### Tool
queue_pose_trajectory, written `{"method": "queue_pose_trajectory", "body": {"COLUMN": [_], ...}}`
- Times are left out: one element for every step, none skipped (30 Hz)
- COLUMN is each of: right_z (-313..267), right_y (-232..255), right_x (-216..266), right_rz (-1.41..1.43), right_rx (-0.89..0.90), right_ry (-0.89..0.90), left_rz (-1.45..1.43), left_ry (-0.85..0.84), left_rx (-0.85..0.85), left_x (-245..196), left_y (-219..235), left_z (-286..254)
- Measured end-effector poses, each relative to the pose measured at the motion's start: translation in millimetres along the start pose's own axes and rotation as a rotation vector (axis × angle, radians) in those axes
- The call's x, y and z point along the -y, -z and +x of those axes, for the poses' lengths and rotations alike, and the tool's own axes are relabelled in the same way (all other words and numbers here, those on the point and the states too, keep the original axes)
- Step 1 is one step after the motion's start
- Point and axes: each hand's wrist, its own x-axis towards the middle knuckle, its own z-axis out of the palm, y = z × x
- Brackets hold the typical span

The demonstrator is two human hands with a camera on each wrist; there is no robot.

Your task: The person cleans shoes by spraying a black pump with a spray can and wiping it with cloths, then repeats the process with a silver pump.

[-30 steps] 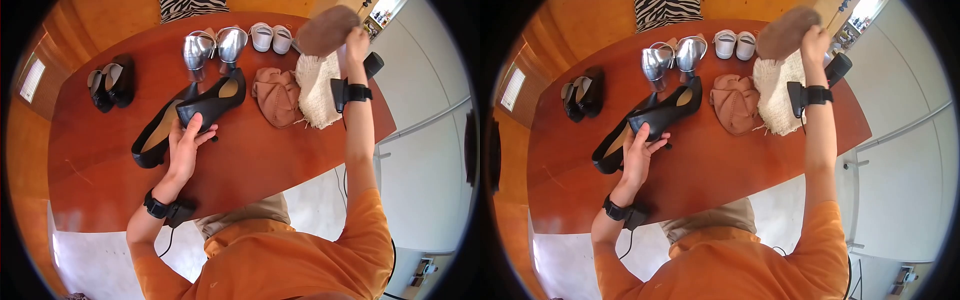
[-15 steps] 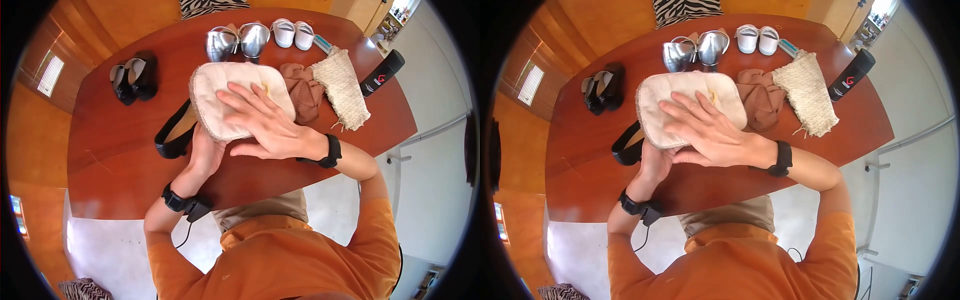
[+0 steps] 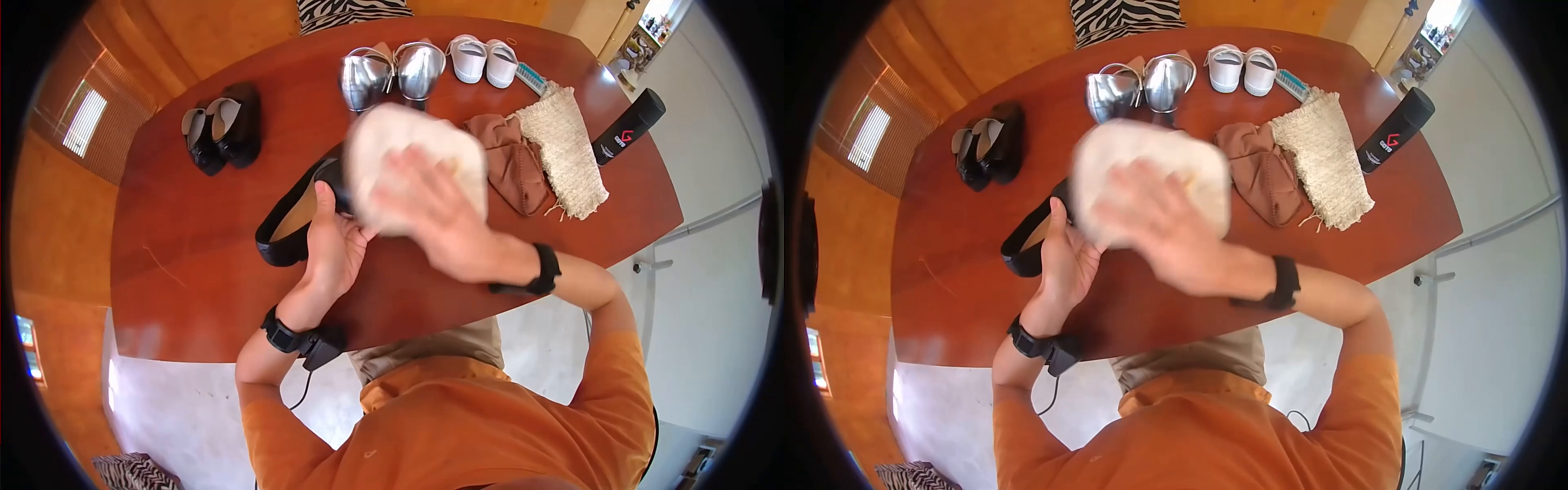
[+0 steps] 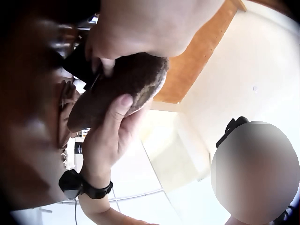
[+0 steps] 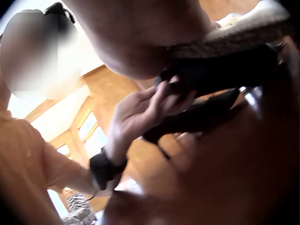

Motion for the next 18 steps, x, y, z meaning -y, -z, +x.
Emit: {"method": "queue_pose_trajectory", "body": {"right_z": [-3,-4,-4,-3,5,2,1,-7,-15,-17,-16,-10,-2,-2,-3,-6,-12,-13], "right_y": [4,0,-7,-15,-8,-3,7,-3,-1,-3,-4,-2,1,3,5,7,8,8], "right_x": [10,5,-6,-35,-47,-42,-27,-10,-3,-10,-18,-34,-49,-51,-52,-38,-23,-23], "right_rz": [0.032,-0.030,-0.090,-0.118,-0.052,-0.069,-0.090,-0.192,-0.097,-0.125,-0.150,-0.243,-0.110,-0.058,-0.005,0.045,0.097,0.046], "right_rx": [0.067,0.006,-0.054,-0.109,-0.185,-0.103,-0.024,-0.116,-0.080,-0.077,-0.071,-0.101,-0.082,-0.057,-0.036,-0.049,-0.059,-0.072], "right_ry": [0.133,0.075,0.016,-0.081,-0.330,-0.277,-0.220,-0.073,0.072,0.037,0.001,-0.134,-0.422,-0.442,-0.455,-0.334,-0.217,-0.209], "left_rz": [0.009,0.006,-0.023,0.006,0.027,0.016,0.015,-0.019,-0.050,-0.025,-0.019,0.035,0.086,0.127,0.134,0.208,0.282,0.318], "left_ry": [-0.014,-0.001,0.005,0.013,0.018,0.016,0.012,-0.014,-0.035,-0.034,-0.025,-0.016,-0.010,0.004,0.003,-0.028,-0.053,-0.039], "left_rx": [-0.059,-0.047,-0.044,0.050,0.144,0.138,0.147,0.051,-0.048,-0.014,-0.013,0.039,0.093,0.102,0.107,0.118,0.127,0.242], "left_x": [-2,1,4,3,3,4,4,3,4,7,4,3,2,3,5,7,9,10], "left_y": [-10,-4,7,16,20,19,13,7,3,13,16,18,19,22,23,23,24,36], "left_z": [-6,-4,4,5,5,5,5,4,3,7,6,6,6,5,5,4,4,6]}}
